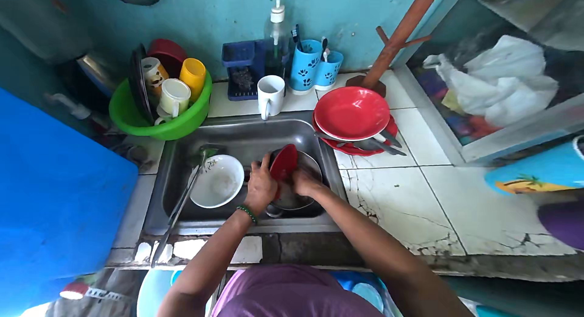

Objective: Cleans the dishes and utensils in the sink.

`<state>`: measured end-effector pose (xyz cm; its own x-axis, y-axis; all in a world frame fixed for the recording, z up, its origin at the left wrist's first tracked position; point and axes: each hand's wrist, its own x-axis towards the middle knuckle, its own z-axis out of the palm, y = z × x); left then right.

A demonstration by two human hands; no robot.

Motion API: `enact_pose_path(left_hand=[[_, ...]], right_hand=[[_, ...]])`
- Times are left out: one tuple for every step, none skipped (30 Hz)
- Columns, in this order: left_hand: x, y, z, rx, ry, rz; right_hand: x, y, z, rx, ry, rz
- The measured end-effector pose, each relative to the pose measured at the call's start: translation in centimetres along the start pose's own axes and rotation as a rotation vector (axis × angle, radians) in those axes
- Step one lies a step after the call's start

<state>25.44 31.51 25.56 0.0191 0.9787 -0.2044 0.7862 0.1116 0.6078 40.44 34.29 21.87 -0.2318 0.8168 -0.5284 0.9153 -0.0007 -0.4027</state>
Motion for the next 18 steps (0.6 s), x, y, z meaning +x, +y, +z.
enact_pose_path(left_hand=[[0.1, -0.4, -0.1, -0.039, 0.013, 0.004], [0.2, -0.8, -0.3, -0.11, 0.023, 0.0], [0.1, -1.1, -0.6, -0.225, 0.031, -0.018], [0.0, -1.3, -1.0, -0.365, 0.027, -0.064], [-0.1, -1.5, -1.3, -0.502, 0.023, -0.123], [-0.3, -1.5, -1.5, -0.625, 0.018, -0.174], [-0.7, -1.4, -1.6, -0.717, 0.006, -0.205], [-1.0, -1.1, -1.7, -0.779, -0.018, -0.226], [-1.3, -0.8, -1.6, -0.814, -0.037, -0.241], [-1.3, -0.5, -1.6, -0.823, -0.049, -0.244], [-1.2, -0.2, -1.7, -0.811, -0.054, -0.236], [-1.0, -0.2, -1.8, -0.782, -0.056, -0.213], [-0.6, -0.4, -2.0, -0.748, -0.054, -0.182], [-0.2, -0.6, -2.3, -0.715, -0.036, -0.159], [0.1, -1.1, -2.6, -0.691, -0.015, -0.143], [0.4, -1.7, -3.1, -0.679, 0.007, -0.138], [0.5, -2.3, -3.6, -0.678, 0.024, -0.141], [0.5, -2.6, -4.0, -0.693, 0.033, -0.153]], right_hand=[[-0.1, -0.2, -0.2, 0.038, 0.018, -0.007], [-0.4, -0.4, -0.3, 0.063, 0.056, -0.02], [-0.7, -0.7, -0.4, 0.078, 0.096, -0.044], [-1.0, -1.0, -0.3, 0.079, 0.137, -0.074], [-1.1, -1.2, -0.1, 0.074, 0.179, -0.094], [-1.2, -1.6, 0.0, 0.075, 0.232, -0.106], [-1.0, -1.9, 0.1, 0.09, 0.307, -0.125], [-0.6, -2.0, 0.2, 0.122, 0.411, -0.175], [-0.1, -2.3, 0.2, 0.173, 0.506, -0.248], [0.4, -2.7, 0.3, 0.245, 0.576, -0.343], [0.6, -3.3, 0.4, 0.339, 0.592, -0.435], [0.1, -4.2, 0.4, 0.432, 0.546, -0.499], [-0.8, -4.9, 0.5, 0.514, 0.468, -0.541], [-1.3, -5.2, 0.7, 0.573, 0.382, -0.59], [-1.7, -4.8, 1.0, 0.56, 0.303, -0.636], [-1.9, -4.0, 1.3, 0.468, 0.27, -0.679], [-1.9, -2.8, 1.5, 0.324, 0.293, -0.706], [-1.6, -1.6, 1.3, 0.183, 0.312, -0.682]])
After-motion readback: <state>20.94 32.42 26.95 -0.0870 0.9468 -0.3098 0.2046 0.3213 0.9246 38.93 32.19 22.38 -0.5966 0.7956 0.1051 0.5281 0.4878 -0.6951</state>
